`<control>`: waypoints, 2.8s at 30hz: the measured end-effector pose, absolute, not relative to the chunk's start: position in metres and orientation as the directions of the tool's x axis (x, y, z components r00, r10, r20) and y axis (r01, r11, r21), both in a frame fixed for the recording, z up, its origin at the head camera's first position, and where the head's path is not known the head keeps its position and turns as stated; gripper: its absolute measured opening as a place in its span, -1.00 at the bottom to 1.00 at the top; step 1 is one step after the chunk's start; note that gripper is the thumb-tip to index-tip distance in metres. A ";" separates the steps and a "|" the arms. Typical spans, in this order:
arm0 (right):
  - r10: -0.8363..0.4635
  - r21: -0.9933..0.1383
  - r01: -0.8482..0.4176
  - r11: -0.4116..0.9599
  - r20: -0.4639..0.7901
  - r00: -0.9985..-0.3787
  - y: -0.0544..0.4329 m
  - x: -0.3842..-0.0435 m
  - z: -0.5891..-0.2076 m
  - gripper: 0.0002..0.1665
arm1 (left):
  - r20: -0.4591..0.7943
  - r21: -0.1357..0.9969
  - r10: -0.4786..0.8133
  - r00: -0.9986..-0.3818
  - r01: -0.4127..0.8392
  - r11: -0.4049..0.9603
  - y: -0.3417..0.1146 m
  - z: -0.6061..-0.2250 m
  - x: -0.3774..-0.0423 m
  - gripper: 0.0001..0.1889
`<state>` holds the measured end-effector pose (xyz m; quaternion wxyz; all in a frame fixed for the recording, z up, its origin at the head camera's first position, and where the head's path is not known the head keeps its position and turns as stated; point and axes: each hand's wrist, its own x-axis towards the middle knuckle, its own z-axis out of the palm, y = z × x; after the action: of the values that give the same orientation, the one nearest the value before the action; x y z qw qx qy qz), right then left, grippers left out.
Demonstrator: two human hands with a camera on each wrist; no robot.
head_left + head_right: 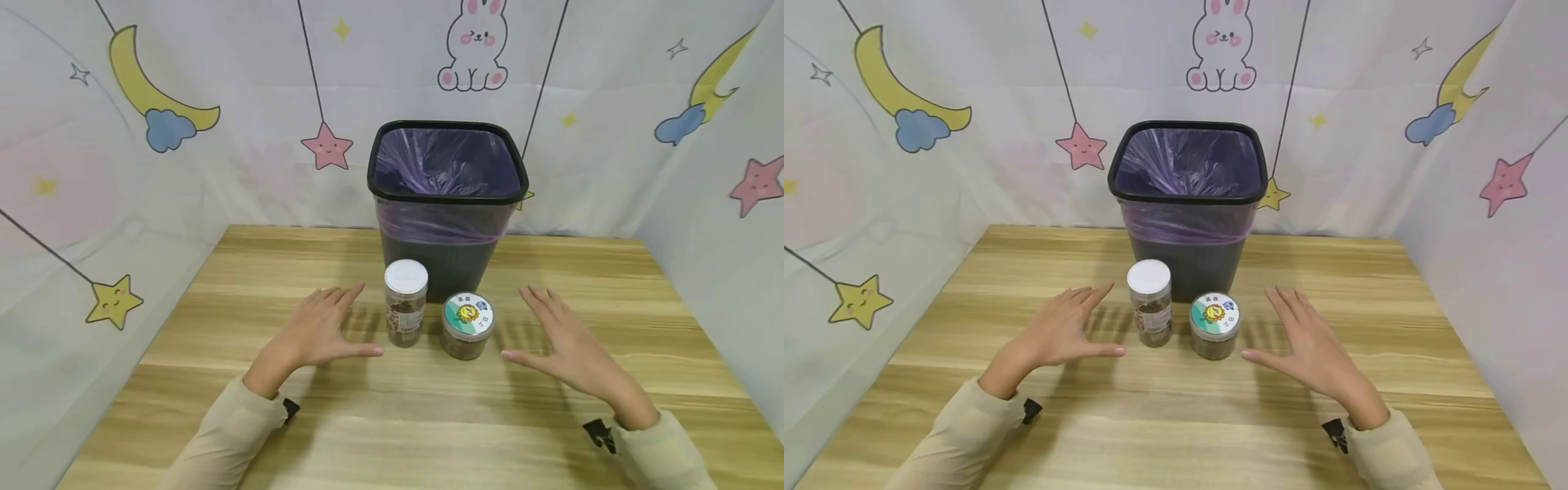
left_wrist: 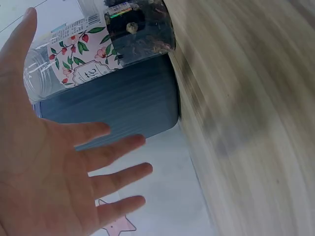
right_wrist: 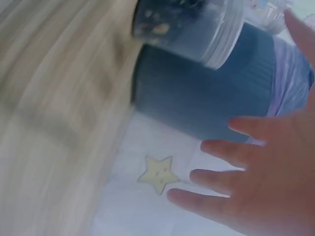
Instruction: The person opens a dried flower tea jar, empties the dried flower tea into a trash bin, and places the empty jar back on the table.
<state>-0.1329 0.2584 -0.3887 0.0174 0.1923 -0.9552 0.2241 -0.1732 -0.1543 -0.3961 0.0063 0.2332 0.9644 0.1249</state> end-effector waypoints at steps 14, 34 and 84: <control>-0.327 -0.606 -0.464 0.646 0.328 -0.886 0.203 -0.138 -0.378 0.00 | 0.184 0.632 0.445 -0.876 0.452 0.630 -0.146 -0.394 -0.181 0.12; -0.377 -0.768 -0.380 0.516 0.196 -0.905 0.143 -0.148 -0.387 0.13 | 0.310 0.683 0.382 -0.870 0.484 0.548 -0.114 -0.378 -0.188 -0.13; -0.289 -0.902 -0.308 0.302 0.221 -0.931 0.080 -0.163 -0.421 0.01 | 0.523 0.645 0.352 -0.777 0.630 0.433 -0.098 -0.377 -0.193 -0.34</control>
<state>-0.1635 0.0800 -0.4212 0.0084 0.1850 -0.8067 0.5611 -0.1926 -0.0981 -0.3771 -0.1569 0.2950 0.8317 0.4434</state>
